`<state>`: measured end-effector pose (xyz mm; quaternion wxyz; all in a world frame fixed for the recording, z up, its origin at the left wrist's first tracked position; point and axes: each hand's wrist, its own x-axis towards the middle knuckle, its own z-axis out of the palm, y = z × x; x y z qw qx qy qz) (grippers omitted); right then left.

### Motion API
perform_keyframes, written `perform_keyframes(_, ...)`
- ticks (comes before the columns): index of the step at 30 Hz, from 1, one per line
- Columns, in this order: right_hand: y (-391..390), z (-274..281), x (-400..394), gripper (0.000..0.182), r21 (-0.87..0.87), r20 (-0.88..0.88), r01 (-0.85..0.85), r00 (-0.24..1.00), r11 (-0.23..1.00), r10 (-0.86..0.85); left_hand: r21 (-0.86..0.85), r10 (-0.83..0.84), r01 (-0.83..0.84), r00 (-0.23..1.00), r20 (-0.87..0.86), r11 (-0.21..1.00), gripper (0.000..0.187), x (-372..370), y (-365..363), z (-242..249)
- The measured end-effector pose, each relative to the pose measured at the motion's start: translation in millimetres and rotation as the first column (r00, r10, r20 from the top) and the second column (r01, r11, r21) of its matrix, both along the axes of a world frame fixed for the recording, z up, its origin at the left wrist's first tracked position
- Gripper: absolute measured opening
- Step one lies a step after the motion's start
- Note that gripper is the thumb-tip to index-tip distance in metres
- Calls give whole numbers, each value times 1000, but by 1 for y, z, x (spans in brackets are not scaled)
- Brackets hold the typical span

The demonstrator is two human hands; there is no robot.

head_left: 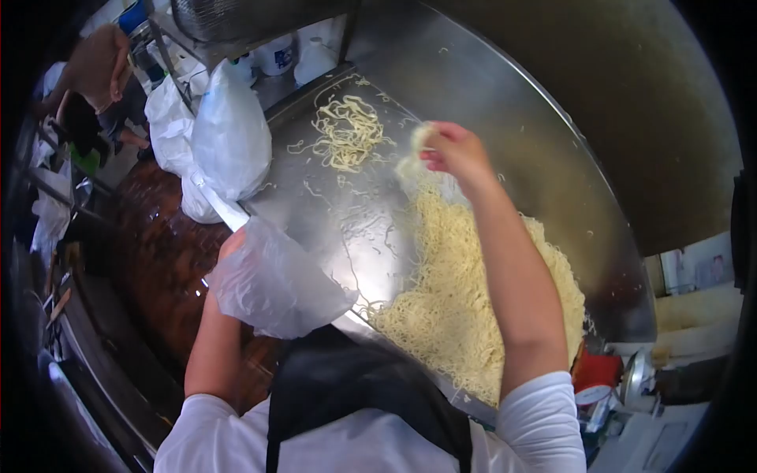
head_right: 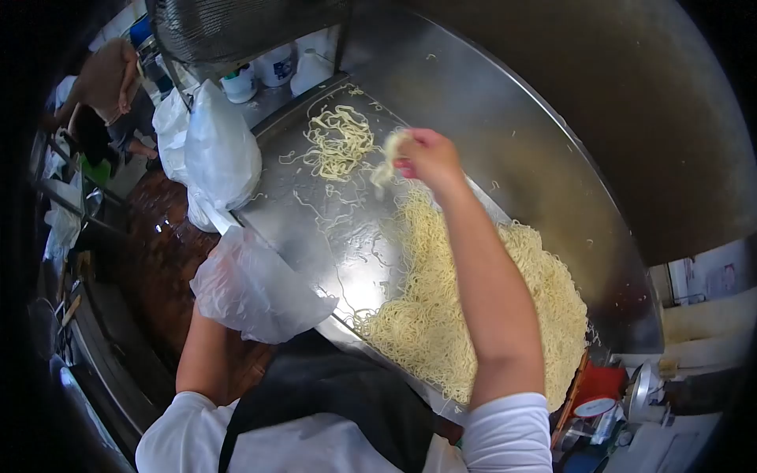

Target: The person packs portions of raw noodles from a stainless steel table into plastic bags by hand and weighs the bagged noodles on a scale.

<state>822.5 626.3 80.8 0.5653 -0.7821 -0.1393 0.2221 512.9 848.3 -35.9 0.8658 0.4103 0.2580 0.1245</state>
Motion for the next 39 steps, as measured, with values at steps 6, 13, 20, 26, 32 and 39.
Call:
perform_keyframes(6,-26,5,4,27,-599,637,73,647,797,419,796,159,90,961,-228,599,33,3,-22,26)
perform_keyframes(13,-256,32,5,20,-622,479,352,877,699,-16,566,-59,118,991,-121,816,28,23,-1,-33)
perform_keyframes(20,-332,-66,-48,43,-904,328,347,938,250,-115,708,-242,42,952,185,705,28,54,-56,36)
perform_keyframes(26,-349,-91,-59,32,-780,163,336,923,528,-347,412,-164,101,979,121,905,32,62,-34,-28)
perform_keyframes(32,-312,11,-91,12,16,-319,439,854,898,-411,-267,-49,132,954,297,955,33,60,-24,-55)
perform_keyframes(39,-262,176,-84,24,538,72,-53,997,841,17,936,-295,84,955,22,342,29,54,-67,66)
